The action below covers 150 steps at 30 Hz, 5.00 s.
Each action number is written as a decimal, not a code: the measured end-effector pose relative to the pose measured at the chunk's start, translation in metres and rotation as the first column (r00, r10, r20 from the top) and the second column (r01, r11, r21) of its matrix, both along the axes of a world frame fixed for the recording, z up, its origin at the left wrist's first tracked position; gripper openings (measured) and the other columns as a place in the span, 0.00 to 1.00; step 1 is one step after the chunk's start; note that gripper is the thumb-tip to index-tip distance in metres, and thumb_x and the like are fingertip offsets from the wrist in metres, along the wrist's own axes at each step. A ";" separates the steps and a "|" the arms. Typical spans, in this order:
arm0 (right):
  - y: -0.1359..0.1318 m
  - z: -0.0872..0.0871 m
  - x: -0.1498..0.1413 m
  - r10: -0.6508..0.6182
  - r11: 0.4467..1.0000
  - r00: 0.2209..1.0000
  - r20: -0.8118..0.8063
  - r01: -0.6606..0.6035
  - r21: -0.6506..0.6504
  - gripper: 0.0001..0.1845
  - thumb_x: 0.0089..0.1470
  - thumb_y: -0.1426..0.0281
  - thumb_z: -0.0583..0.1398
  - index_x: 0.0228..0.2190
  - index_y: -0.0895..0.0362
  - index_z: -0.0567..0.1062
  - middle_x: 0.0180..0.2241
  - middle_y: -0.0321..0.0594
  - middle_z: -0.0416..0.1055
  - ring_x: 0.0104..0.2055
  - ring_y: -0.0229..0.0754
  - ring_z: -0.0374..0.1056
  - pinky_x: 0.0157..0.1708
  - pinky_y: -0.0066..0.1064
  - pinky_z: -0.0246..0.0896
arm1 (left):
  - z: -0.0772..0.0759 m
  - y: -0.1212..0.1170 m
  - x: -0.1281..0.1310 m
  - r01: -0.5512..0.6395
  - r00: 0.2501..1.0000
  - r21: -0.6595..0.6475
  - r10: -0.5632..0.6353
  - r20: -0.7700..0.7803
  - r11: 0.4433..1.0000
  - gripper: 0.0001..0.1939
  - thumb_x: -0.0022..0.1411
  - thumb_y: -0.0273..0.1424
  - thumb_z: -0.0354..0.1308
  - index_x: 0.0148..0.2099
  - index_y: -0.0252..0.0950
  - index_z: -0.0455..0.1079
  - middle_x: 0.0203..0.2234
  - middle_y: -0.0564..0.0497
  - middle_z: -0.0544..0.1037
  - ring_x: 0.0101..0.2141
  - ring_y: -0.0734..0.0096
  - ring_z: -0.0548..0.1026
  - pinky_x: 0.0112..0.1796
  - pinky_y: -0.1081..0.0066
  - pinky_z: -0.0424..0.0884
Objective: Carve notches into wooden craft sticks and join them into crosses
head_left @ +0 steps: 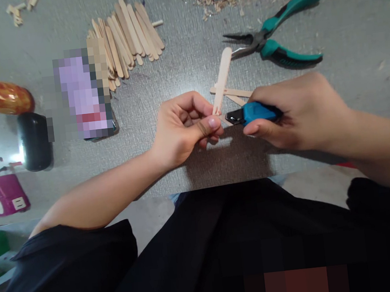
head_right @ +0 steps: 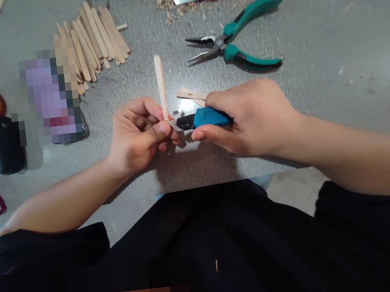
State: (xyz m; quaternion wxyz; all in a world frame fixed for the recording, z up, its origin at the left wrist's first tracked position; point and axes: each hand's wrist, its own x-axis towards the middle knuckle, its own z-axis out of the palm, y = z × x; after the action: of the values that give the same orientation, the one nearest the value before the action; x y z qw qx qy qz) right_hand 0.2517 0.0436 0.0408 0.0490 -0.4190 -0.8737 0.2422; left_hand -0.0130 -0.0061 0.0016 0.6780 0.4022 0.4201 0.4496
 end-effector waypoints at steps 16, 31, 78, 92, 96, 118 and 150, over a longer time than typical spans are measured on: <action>0.004 0.001 0.005 0.051 0.996 0.997 -0.055 -0.055 -0.064 0.45 0.72 0.22 0.47 0.28 0.48 0.59 0.23 0.38 0.62 0.26 0.45 0.50 0.33 0.42 0.41 | 0.001 -0.002 0.003 -0.008 1.000 -0.002 0.008 0.000 1.000 0.35 0.56 0.54 0.90 0.34 0.40 0.70 0.25 0.53 0.84 0.24 0.70 0.84 0.21 0.74 0.76; -0.005 -0.007 0.001 0.030 0.993 0.999 0.027 -0.026 -0.118 0.47 0.71 0.20 0.43 0.30 0.49 0.67 0.22 0.38 0.61 0.26 0.46 0.55 0.33 0.41 0.40 | -0.003 -0.006 0.011 -0.053 0.998 0.049 0.054 -0.023 0.997 0.34 0.55 0.47 0.90 0.29 0.40 0.66 0.23 0.56 0.78 0.22 0.72 0.81 0.19 0.74 0.76; 0.008 -0.003 0.002 0.018 0.970 0.967 -0.256 -0.079 -0.230 0.45 0.68 0.24 0.62 0.25 0.51 0.66 0.20 0.30 0.57 0.22 0.37 0.52 0.26 0.36 0.47 | 0.015 -0.003 0.006 0.023 0.996 -0.139 -0.011 0.083 0.990 0.18 0.57 0.23 0.81 0.31 0.37 0.73 0.22 0.50 0.85 0.17 0.76 0.77 0.18 0.79 0.71; 0.013 -0.007 0.001 0.069 0.980 0.954 -0.293 -0.120 -0.160 0.43 0.72 0.27 0.61 0.27 0.50 0.64 0.19 0.30 0.59 0.21 0.36 0.54 0.25 0.35 0.46 | 0.016 -0.005 0.011 0.016 0.999 -0.092 -0.012 0.049 0.996 0.16 0.61 0.20 0.77 0.32 0.37 0.72 0.23 0.54 0.84 0.19 0.78 0.77 0.22 0.78 0.72; 0.021 -0.003 0.003 0.137 0.970 0.938 -0.318 -0.193 -0.150 0.42 0.73 0.30 0.63 0.27 0.50 0.62 0.20 0.28 0.57 0.21 0.35 0.51 0.25 0.36 0.44 | 0.019 -0.005 0.013 -0.007 1.000 -0.114 0.007 -0.002 0.993 0.14 0.64 0.17 0.74 0.34 0.37 0.74 0.23 0.54 0.84 0.19 0.78 0.78 0.19 0.80 0.68; 0.014 -0.013 -0.004 0.302 0.781 0.899 -0.316 -0.044 0.623 0.14 0.75 0.65 0.66 0.59 0.47 0.83 0.43 0.43 0.86 0.40 0.50 0.83 0.41 0.44 0.78 | 0.006 -0.004 0.013 -0.128 0.987 -0.030 0.130 0.093 0.991 0.10 0.70 0.17 0.70 0.39 0.36 0.76 0.28 0.51 0.88 0.26 0.71 0.88 0.31 0.73 0.83; 0.023 -0.003 -0.003 0.065 0.993 0.962 -0.265 -0.036 0.113 0.46 0.67 0.18 0.52 0.30 0.47 0.60 0.22 0.32 0.55 0.24 0.41 0.51 0.29 0.42 0.44 | 0.010 -0.009 0.008 -0.038 0.993 0.064 0.030 0.116 0.997 0.29 0.71 0.60 0.77 0.39 0.42 0.73 0.19 0.59 0.66 0.19 0.75 0.66 0.22 0.71 0.65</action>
State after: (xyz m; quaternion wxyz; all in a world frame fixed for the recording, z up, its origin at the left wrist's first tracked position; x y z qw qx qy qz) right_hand 0.2491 0.0667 0.0381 0.1830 -0.3567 -0.8811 0.2507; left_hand -0.0051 -0.0146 0.0113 0.6795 0.3907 0.3722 0.4972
